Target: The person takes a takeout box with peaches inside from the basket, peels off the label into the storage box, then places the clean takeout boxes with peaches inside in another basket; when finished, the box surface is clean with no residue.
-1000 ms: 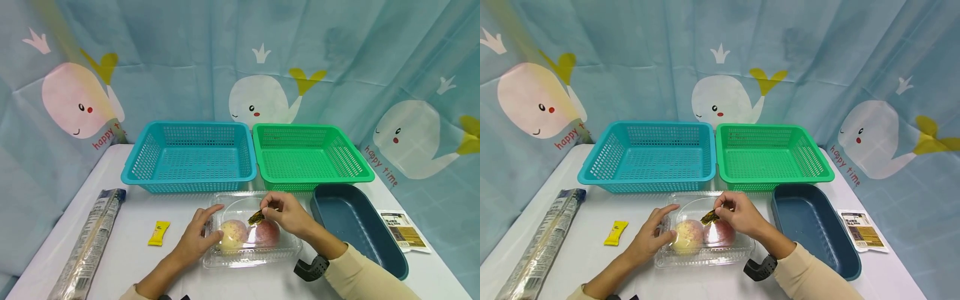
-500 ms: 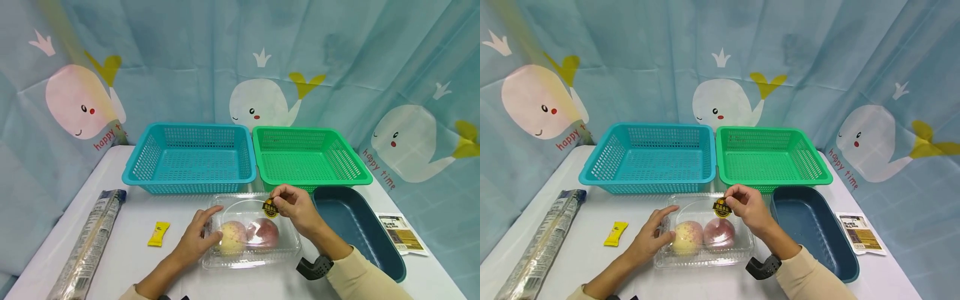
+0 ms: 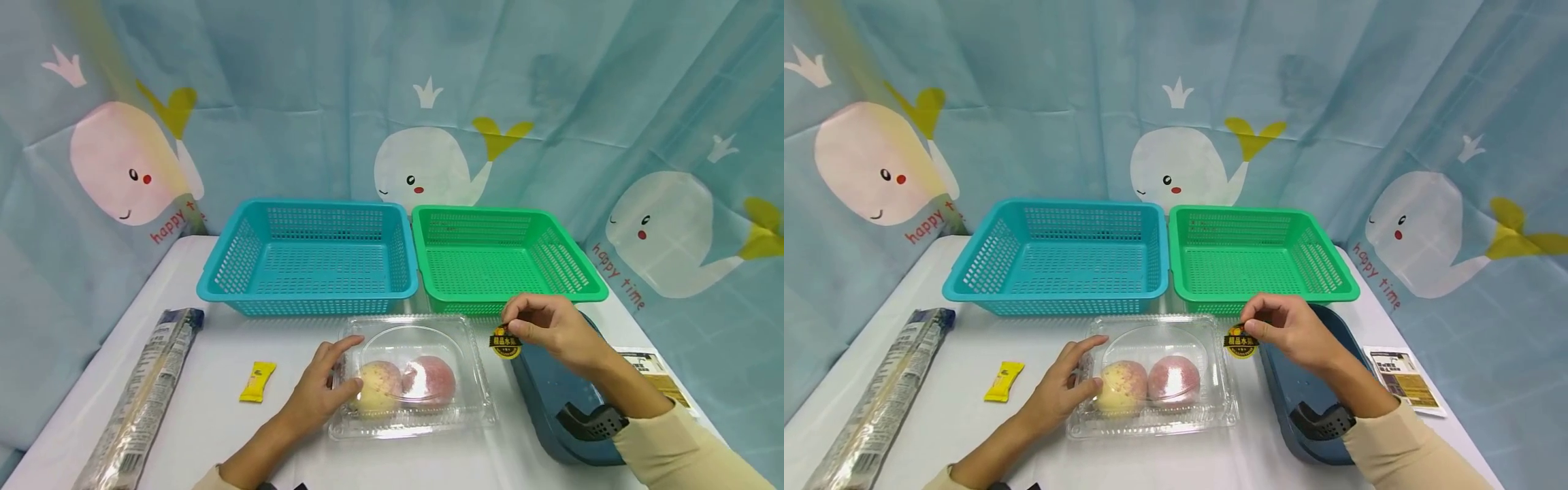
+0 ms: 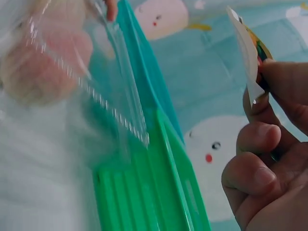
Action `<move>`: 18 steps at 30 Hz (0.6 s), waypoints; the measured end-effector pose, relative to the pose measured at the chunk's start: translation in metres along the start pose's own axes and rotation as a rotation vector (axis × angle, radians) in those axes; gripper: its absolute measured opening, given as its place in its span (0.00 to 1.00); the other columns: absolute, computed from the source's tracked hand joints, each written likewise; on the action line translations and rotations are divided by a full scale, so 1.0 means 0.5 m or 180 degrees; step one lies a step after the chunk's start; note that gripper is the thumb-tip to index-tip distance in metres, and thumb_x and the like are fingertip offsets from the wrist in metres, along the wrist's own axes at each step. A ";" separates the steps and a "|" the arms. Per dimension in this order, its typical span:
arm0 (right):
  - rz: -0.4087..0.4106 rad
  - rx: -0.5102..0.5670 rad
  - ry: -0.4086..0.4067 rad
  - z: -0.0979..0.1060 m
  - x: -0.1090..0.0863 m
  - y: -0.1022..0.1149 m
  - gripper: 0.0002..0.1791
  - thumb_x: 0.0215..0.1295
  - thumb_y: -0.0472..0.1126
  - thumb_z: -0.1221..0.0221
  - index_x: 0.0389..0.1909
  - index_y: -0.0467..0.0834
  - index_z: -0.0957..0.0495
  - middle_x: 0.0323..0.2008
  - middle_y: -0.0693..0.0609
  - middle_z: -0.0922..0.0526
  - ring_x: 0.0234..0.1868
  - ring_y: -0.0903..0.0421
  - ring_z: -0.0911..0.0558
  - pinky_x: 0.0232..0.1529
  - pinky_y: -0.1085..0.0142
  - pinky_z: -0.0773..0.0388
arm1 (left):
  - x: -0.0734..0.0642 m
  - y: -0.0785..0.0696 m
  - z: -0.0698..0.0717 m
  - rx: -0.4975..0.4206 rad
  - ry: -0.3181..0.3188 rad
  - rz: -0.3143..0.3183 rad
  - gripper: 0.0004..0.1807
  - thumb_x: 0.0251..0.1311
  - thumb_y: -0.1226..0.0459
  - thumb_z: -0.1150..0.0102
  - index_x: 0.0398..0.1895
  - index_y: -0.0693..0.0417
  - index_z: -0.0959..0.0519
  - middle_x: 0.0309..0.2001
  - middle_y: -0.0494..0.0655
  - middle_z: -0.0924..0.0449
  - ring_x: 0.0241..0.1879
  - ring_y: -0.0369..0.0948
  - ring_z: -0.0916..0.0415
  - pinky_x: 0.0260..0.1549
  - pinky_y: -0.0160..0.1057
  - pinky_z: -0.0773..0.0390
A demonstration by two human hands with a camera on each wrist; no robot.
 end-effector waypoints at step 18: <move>-0.0400 -0.0665 -0.0062 0.115 -0.107 -0.087 0.09 0.64 0.21 0.47 0.38 0.34 0.23 0.35 0.42 0.24 0.31 0.52 0.24 0.29 0.63 0.25 | -0.002 -0.002 0.000 0.0037 -0.0021 -0.0028 0.33 0.57 0.63 0.40 0.68 0.40 0.33 0.39 0.51 0.37 0.30 0.44 0.40 0.24 0.35 0.35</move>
Point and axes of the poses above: each hand's wrist, its own x-axis towards the middle knuckle, its own z-axis out of the back of the hand, y = z × x, the point moved 5 cm from there along x, towards the middle knuckle
